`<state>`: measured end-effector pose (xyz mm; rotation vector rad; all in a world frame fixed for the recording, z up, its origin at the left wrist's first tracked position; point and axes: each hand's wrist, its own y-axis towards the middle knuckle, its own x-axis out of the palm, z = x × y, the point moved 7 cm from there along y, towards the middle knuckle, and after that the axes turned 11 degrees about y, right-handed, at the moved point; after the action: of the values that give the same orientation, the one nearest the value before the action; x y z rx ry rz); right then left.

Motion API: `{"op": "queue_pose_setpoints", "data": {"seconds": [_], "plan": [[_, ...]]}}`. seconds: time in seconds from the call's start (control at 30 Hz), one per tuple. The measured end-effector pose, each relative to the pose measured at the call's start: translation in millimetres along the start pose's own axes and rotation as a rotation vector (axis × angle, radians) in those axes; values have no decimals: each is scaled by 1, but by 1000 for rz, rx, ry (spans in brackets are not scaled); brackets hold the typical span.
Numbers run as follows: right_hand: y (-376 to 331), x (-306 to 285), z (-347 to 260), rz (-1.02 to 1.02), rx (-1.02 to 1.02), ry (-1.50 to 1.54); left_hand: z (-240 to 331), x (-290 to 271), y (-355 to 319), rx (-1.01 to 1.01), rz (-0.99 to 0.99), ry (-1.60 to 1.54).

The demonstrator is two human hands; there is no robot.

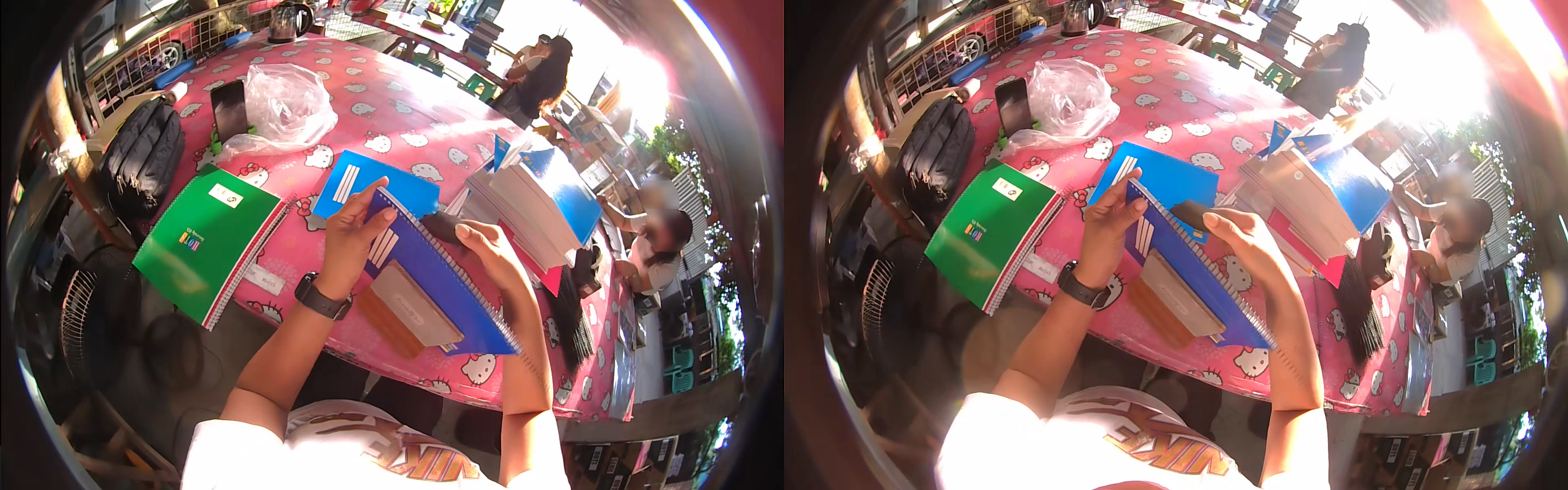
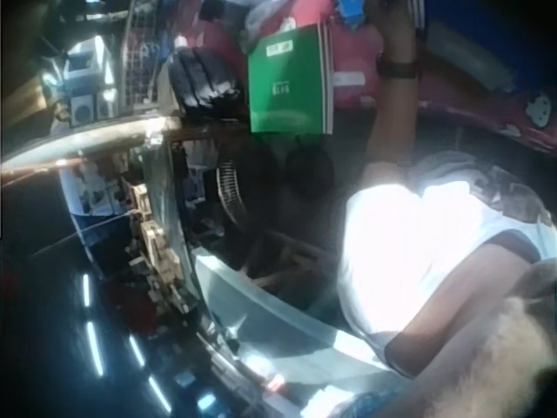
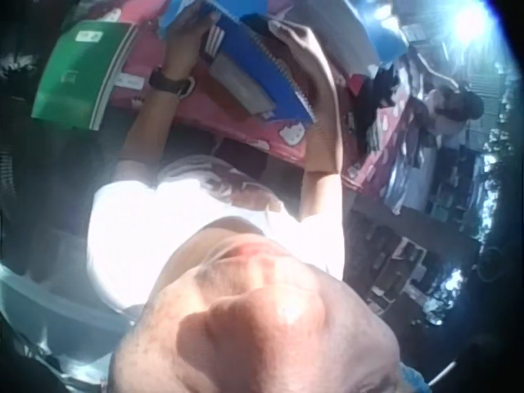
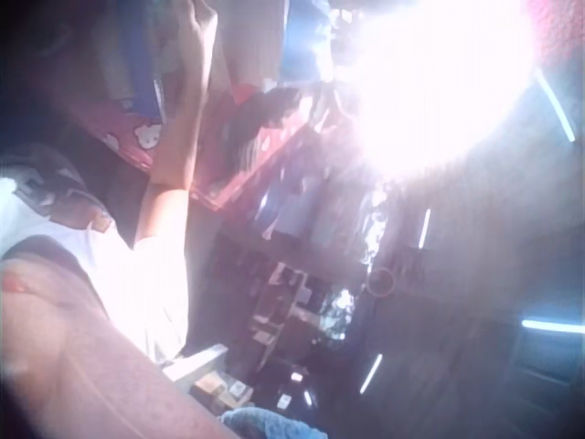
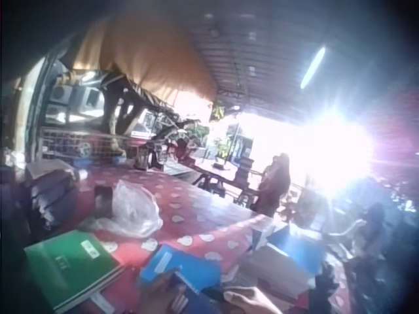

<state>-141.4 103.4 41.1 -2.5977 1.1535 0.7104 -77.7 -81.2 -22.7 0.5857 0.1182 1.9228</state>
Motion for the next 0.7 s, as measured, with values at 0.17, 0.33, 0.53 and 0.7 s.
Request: {"op": "queue_pose_setpoints", "data": {"seconds": [0.17, 0.33, 0.53, 0.7], "plan": [[12, 10, -12, -79, -111, 575, 4, -3, -1, -25, 21, 42], [15, 16, -24, -104, -200, 1029, 6, -4, -2, -12, 14, 114], [28, 25, -25, -59, -61, 474, 3, -5, -2, -30, -5, 50], [30, 20, 8, -33, 38, 75, 1, 2, 3, 3, -49, 106]]}}
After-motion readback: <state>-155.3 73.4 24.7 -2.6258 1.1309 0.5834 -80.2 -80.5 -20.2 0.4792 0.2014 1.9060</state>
